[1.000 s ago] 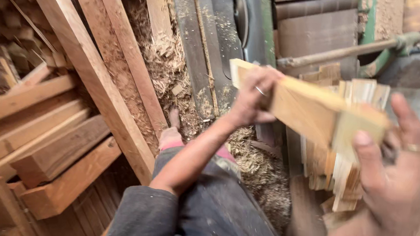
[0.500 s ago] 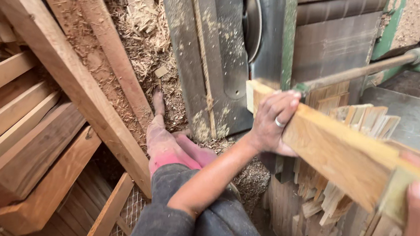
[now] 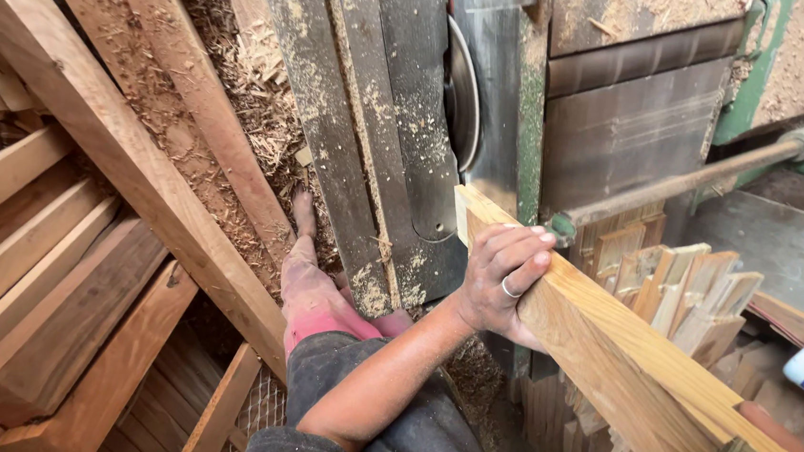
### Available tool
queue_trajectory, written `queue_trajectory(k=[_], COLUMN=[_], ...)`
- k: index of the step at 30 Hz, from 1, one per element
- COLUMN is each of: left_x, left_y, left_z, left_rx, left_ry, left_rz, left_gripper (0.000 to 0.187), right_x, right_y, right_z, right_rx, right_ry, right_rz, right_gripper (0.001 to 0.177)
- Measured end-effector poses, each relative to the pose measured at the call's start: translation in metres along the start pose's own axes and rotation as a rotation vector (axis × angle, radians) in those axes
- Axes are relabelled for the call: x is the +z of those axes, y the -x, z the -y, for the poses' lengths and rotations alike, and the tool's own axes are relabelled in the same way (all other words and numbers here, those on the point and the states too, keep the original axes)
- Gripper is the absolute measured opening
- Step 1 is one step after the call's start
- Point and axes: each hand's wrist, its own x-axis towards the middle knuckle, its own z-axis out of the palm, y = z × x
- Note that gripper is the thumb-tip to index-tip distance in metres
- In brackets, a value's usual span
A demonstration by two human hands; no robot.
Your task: The person organizes and handles several wooden boards near a table saw and planer station, picking them up from a stack, turning them over, and placing them back down.
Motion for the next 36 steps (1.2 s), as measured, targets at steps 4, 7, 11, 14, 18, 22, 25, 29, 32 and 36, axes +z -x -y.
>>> queue_trajectory(k=[4,7,11,14,18,22,25,29,32,36], left_x=[0.0,0.0,-0.002,-0.004,-0.007,-0.009,-0.009,-0.005,-0.002,-0.035], left_y=[-0.008,-0.013,-0.02,-0.029,-0.041,-0.051,-0.057,-0.059,-0.059,-0.071], left_z=[0.006,0.01,0.015,0.019,0.025,0.032,0.039,0.048,0.06,0.071], left_rx=[-0.003,-0.005,-0.013,-0.01,-0.005,0.008,0.02,0.053,0.085,0.12], left_ry=[0.005,-0.001,-0.003,-0.005,-0.003,-0.01,-0.021,-0.058,-0.103,-0.073], left_rz=[-0.002,-0.005,-0.002,-0.003,-0.005,-0.015,-0.019,-0.045,0.013,0.334], left_gripper=[0.104,0.105,0.105,0.104,0.106,0.11,0.112,0.114,0.115,0.121], right_x=[0.018,0.01,0.014,0.019,0.04,0.068,0.072,0.066,0.06,0.058], right_y=[0.007,-0.007,-0.016,-0.018,-0.018,-0.01,-0.011,0.003,0.001,-0.011], right_z=[0.003,0.013,0.029,0.048,0.083,0.135,0.186,0.245,0.259,0.236], right_rx=[-0.232,-0.232,-0.242,-0.265,-0.321,-0.446,-0.579,-0.672,-0.869,-0.873], right_ry=[0.09,0.076,0.052,0.026,-0.021,-0.08,-0.063,0.22,0.282,0.294], right_rz=[-0.15,-0.145,-0.163,-0.178,-0.19,-0.215,-0.225,-0.276,-0.342,-0.38], right_gripper=[0.04,0.039,0.038,0.037,0.038,0.04,0.042,0.044,0.044,0.032])
